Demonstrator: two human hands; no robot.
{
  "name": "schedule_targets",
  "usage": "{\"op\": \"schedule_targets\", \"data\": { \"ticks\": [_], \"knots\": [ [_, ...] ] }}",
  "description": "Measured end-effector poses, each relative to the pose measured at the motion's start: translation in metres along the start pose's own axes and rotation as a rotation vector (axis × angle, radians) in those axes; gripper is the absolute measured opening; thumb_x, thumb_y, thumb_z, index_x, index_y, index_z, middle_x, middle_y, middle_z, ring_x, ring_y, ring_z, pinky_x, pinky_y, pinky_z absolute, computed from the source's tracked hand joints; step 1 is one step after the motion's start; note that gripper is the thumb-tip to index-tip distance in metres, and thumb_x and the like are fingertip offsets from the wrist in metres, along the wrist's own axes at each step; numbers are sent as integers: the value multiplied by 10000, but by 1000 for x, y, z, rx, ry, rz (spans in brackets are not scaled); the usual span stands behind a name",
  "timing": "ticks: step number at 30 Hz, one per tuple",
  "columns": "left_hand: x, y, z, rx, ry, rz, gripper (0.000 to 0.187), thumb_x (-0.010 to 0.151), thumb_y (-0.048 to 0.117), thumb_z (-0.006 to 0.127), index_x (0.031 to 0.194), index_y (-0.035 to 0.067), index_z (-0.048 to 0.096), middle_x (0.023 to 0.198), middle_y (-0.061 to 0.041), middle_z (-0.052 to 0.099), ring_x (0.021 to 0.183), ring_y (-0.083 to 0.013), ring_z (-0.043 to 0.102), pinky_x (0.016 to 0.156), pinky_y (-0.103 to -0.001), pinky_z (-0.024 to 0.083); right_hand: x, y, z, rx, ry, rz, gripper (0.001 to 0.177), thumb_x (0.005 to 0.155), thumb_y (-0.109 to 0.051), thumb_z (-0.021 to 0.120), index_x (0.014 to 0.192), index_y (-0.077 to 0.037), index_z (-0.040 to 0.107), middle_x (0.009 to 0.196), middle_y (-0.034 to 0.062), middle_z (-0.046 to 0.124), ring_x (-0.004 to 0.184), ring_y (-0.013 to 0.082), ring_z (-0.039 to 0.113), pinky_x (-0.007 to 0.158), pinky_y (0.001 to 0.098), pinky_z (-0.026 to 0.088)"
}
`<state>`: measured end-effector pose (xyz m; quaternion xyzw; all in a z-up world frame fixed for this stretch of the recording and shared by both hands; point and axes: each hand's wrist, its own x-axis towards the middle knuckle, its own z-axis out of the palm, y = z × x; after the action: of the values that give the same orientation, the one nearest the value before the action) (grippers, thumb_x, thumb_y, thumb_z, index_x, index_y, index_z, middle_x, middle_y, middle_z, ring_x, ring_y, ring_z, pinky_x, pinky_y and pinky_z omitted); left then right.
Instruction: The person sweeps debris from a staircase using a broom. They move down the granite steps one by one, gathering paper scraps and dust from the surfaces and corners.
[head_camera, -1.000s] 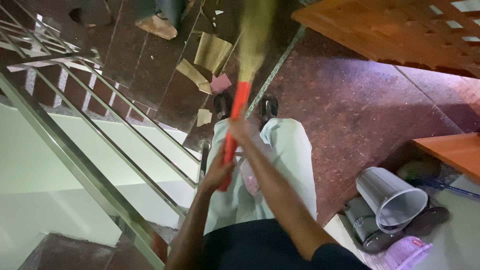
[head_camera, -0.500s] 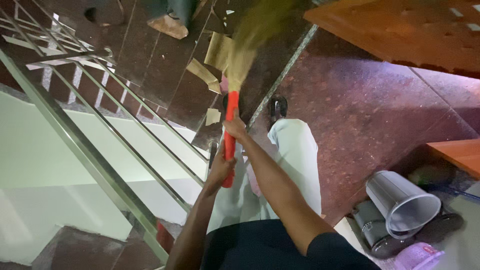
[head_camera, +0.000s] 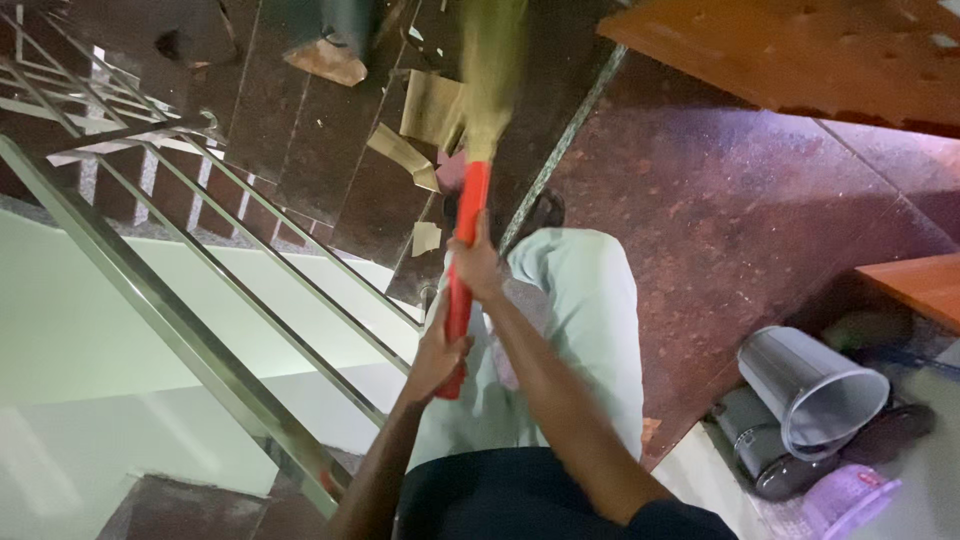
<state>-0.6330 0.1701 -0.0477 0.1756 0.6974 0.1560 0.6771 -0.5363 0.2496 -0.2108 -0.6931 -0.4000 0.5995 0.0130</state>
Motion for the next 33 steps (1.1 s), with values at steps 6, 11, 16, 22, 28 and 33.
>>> {"op": "schedule_targets", "data": {
  "ticks": [6,11,16,22,28,33],
  "knots": [
    [55,3,38,47,-139,2,973,831,109,674,1651,256,171,894,-192,736,629,-259,712,587,-405,591,68,79,-41,480,76,11,831,885,-158,674,1627,-60,312,998,156,615,816,288,656,627,435,574],
    [51,21,37,74,-96,-126,990,830,131,685,1639,264,131,889,-151,720,575,-264,696,545,-398,575,79,68,-26,142,110,171,956,863,-190,709,1648,-110,169,1010,151,657,820,263,666,677,410,563],
    [64,49,19,-28,-75,97,1029,821,81,663,1661,258,96,1019,-75,716,701,-184,700,587,-350,589,90,34,-8,459,23,55,1006,850,-145,729,1636,-75,104,1054,162,667,822,236,661,691,411,579],
    [62,143,32,190,-156,-201,1002,892,142,588,1646,303,-52,975,-136,680,554,-225,659,521,-386,591,103,-3,-58,638,-30,37,581,826,-136,694,1327,-17,426,918,159,600,670,261,637,494,443,576],
    [65,176,26,156,-291,-104,1110,872,104,625,1627,268,-172,1013,-195,625,631,-228,635,513,-423,583,99,-45,-77,831,-14,58,483,834,-144,679,1262,-65,471,805,147,593,598,273,622,471,428,537],
    [75,202,-3,382,-324,-91,1113,853,169,693,1628,238,-103,1256,-165,590,857,-267,647,704,-421,573,105,-86,-75,782,168,-42,426,808,-140,745,1172,-19,561,807,86,663,683,207,663,544,380,559]
  ]
}}
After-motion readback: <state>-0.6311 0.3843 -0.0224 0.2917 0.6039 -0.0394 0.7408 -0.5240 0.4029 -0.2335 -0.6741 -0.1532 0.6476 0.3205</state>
